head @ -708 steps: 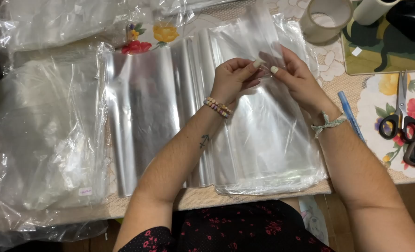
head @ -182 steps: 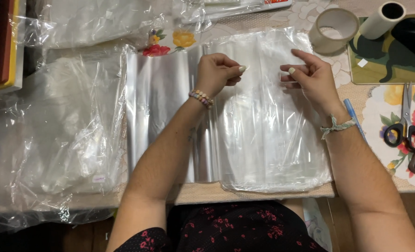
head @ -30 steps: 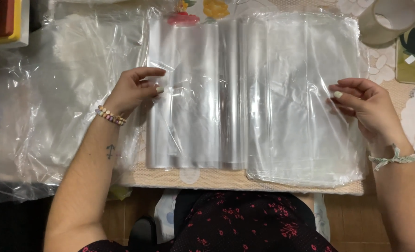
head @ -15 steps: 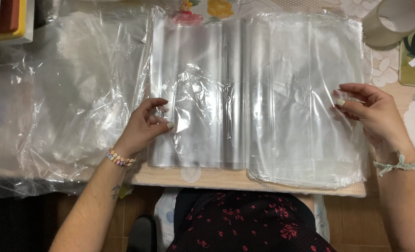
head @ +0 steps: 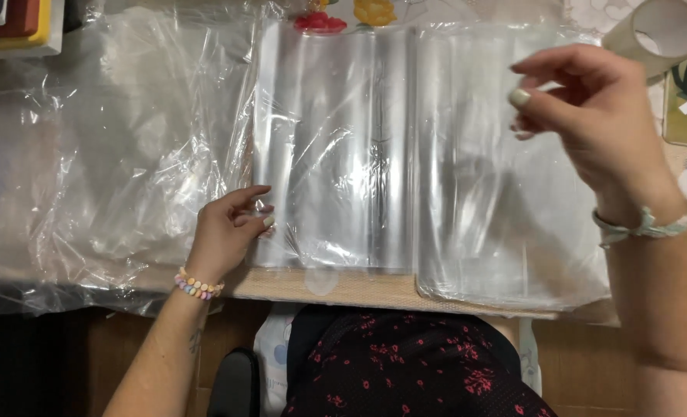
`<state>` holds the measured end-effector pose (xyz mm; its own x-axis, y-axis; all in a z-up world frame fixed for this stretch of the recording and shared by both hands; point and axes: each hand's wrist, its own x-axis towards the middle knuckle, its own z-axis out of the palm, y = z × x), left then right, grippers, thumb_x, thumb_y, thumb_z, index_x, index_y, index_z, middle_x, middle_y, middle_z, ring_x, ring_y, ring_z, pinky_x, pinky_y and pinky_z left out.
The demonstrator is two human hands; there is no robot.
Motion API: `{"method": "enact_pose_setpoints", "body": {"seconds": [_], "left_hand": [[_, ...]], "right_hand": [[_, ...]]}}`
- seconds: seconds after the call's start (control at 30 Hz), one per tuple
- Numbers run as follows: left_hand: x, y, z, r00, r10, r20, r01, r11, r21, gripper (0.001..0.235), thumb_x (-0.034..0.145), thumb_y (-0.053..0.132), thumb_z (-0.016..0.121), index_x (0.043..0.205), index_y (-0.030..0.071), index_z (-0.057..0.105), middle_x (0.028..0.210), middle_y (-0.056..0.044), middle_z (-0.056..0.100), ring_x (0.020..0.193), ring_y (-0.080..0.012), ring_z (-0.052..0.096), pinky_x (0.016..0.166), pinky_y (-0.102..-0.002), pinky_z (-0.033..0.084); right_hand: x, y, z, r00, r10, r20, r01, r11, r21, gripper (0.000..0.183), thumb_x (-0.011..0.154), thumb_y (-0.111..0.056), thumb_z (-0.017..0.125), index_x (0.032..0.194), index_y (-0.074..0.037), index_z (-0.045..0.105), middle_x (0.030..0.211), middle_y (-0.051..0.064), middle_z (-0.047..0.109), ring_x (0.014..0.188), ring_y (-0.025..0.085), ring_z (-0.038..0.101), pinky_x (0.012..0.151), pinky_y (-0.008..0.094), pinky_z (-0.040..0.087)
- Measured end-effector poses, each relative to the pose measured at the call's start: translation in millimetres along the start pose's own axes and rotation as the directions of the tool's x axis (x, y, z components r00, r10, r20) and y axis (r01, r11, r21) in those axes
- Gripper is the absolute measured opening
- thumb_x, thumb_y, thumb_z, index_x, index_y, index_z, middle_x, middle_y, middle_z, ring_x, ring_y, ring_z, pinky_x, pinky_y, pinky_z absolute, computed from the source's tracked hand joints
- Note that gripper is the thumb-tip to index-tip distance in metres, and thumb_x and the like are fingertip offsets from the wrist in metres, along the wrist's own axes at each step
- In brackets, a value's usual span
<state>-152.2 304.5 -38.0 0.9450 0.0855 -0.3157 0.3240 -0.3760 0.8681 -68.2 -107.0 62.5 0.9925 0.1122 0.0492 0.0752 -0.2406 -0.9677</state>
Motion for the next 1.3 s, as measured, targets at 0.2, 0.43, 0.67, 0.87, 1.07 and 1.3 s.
{"method": "enact_pose_setpoints", "body": {"seconds": [0.2,0.43,0.67,0.87,1.07,1.3], "left_hand": [[3.4,-16.8,6.0,0.997,0.068,-0.036,-0.064,0.992,0.104,0.021,0.079,-0.001,0.078,0.099,0.006,0.076,0.084,-0.006,0.075,0.067,-0.0113,0.067,0.068,-0.023,0.061],[-1.5,-10.6,14.1,0.998,-0.007,-0.065,0.011,0.998,0.068,0.018,0.085,-0.003,0.071,0.101,0.002,0.078,0.077,-0.016,0.071,0.062,-0.0180,0.064,0.055,-0.029,0.058],[-1.1,-11.9,13.5,0.993,-0.099,-0.066,0.088,0.986,-0.144,0.030,0.099,0.023,0.060,0.099,-0.003,0.076,0.070,-0.018,0.070,0.062,-0.0206,0.072,0.063,-0.031,0.059],[1.0,-11.2,15.8,0.988,-0.117,-0.095,0.114,0.993,-0.041,0.023,0.089,0.017,0.072,0.099,-0.003,0.076,0.066,-0.014,0.071,0.058,-0.0170,0.072,0.059,-0.027,0.056],[-2.0,-14.1,9.3,0.985,-0.111,-0.131,0.118,0.992,0.054,0.022,0.087,0.012,0.067,0.100,-0.003,0.076,0.068,-0.016,0.072,0.062,-0.0210,0.071,0.060,-0.030,0.054],[-20.7,4.2,2.6,0.970,-0.001,-0.244,0.063,0.967,0.246,0.022,0.085,0.008,0.069,0.101,-0.004,0.077,0.083,-0.021,0.074,0.078,-0.0307,0.072,0.067,-0.037,0.056]], "right_hand": [[48.5,-24.3,126.9,0.923,-0.205,0.326,0.244,0.966,-0.084,0.028,0.094,0.001,0.070,0.120,-0.002,0.059,0.088,0.006,0.068,0.063,0.016,0.075,0.058,0.023,0.064],[79.2,48.5,251.2,0.901,-0.156,0.405,0.274,0.928,-0.253,0.060,0.081,-0.003,0.066,0.136,0.001,0.044,0.080,0.012,0.070,0.054,0.022,0.073,0.052,0.036,0.061],[70.3,63.1,294.6,0.874,-0.092,0.477,0.302,0.873,-0.383,0.055,0.086,-0.002,0.063,0.137,0.004,0.044,0.083,0.017,0.073,0.076,0.034,0.076,0.068,0.047,0.063],[36.1,37.3,265.9,0.820,-0.133,0.557,0.336,0.900,-0.279,0.049,0.092,-0.002,0.058,0.140,-0.002,0.045,0.103,0.023,0.073,0.100,0.042,0.072,0.084,0.054,0.060],[20.3,85.7,185.6,0.721,-0.375,0.583,0.692,0.440,-0.572,0.031,0.092,-0.006,0.063,0.122,-0.008,0.064,0.111,0.016,0.068,0.118,0.038,0.062,0.094,0.044,0.053],[-0.6,107.0,138.2,0.674,-0.114,0.730,0.714,0.352,-0.605,0.037,0.092,-0.005,0.060,0.129,-0.009,0.067,0.130,0.020,0.065,0.129,0.041,0.056,0.106,0.046,0.046]]}}
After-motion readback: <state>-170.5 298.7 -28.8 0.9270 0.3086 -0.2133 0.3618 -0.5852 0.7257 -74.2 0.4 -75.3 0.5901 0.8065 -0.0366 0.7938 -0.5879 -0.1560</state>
